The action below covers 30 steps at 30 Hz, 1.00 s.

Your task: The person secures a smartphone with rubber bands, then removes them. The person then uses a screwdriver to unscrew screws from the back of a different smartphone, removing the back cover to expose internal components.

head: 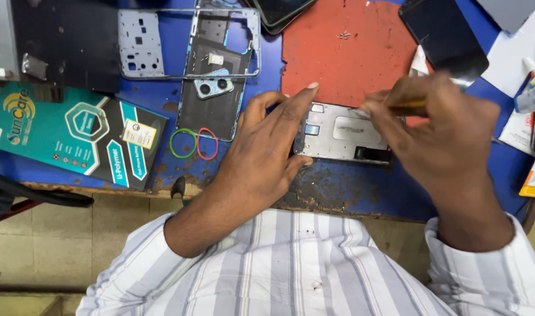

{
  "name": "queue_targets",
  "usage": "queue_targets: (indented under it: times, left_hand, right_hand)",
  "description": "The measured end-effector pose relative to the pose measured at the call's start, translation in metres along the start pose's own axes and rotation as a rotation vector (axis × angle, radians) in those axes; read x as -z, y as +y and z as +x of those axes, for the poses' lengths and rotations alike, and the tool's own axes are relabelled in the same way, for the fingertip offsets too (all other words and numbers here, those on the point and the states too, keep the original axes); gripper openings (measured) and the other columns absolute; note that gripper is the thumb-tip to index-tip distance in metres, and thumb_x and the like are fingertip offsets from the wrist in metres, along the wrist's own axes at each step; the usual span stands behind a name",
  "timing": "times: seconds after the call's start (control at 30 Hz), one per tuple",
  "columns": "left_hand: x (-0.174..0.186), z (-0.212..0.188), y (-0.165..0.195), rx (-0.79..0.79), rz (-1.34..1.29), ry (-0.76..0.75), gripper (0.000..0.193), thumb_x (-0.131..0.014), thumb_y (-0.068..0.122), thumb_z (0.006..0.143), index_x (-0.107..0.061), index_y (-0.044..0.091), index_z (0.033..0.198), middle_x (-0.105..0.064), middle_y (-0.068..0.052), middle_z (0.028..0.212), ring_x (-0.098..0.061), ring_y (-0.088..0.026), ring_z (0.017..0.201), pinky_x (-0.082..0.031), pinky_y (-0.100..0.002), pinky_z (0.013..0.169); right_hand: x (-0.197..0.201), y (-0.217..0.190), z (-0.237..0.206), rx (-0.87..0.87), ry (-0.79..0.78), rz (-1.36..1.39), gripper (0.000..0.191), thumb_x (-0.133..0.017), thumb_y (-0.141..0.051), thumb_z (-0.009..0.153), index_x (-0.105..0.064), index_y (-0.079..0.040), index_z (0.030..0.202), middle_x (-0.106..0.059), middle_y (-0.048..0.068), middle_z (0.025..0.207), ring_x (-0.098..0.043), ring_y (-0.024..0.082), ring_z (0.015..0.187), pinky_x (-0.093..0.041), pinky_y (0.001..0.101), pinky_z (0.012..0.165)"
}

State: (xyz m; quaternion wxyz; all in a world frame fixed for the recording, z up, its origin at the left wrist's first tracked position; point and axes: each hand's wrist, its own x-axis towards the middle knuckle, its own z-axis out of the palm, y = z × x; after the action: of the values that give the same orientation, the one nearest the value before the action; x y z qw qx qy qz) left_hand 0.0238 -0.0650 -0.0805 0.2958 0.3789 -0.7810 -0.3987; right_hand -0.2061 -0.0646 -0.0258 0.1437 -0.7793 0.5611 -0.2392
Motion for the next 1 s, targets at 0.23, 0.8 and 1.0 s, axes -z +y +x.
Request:
queue_targets:
  times: [0.23,0.8,1.0]
  left_hand:
    - [-0.0001,0.0014,-0.0012,-0.007,0.010,-0.004,0.097,-0.086,0.008,0.076,-0.030,0.002,0.156,-0.062,-0.016,0.135,-0.049,-0.038,0.127,-0.041,-0.048,0.108]
    - [-0.0011,0.0015,0.0002,0.001,0.008,-0.004,0.097,-0.086,0.009,0.077,-0.031,0.001,0.156,-0.062,-0.016,0.133,-0.049,-0.038,0.126,-0.041,-0.047,0.108]
    - [-0.0002,0.0029,-0.0004,0.003,0.025,-0.013,0.096,-0.086,0.009,0.077,-0.031,0.001,0.156,-0.062,-0.015,0.130,-0.049,-0.038,0.126,-0.042,-0.047,0.108]
  right_hand:
    - [0.0015,0.0036,0.0007,-0.015,0.009,0.095,0.032,-0.081,0.002,0.094,-0.051,0.002,0.102,-0.072,0.015,0.095,-0.077,0.023,0.094,-0.063,0.0302,0.074]
    - [-0.0009,0.0031,-0.0035,-0.066,-0.006,0.112,0.026,-0.078,0.000,0.098,-0.053,0.001,0.103,-0.074,0.017,0.098,-0.077,0.023,0.101,-0.066,0.0306,0.082]
    - [-0.0014,0.0058,-0.0034,-0.055,-0.010,0.199,0.028,-0.075,0.000,0.096,-0.048,0.004,0.102,-0.073,0.017,0.103,-0.076,0.023,0.098,-0.063,0.0295,0.079]
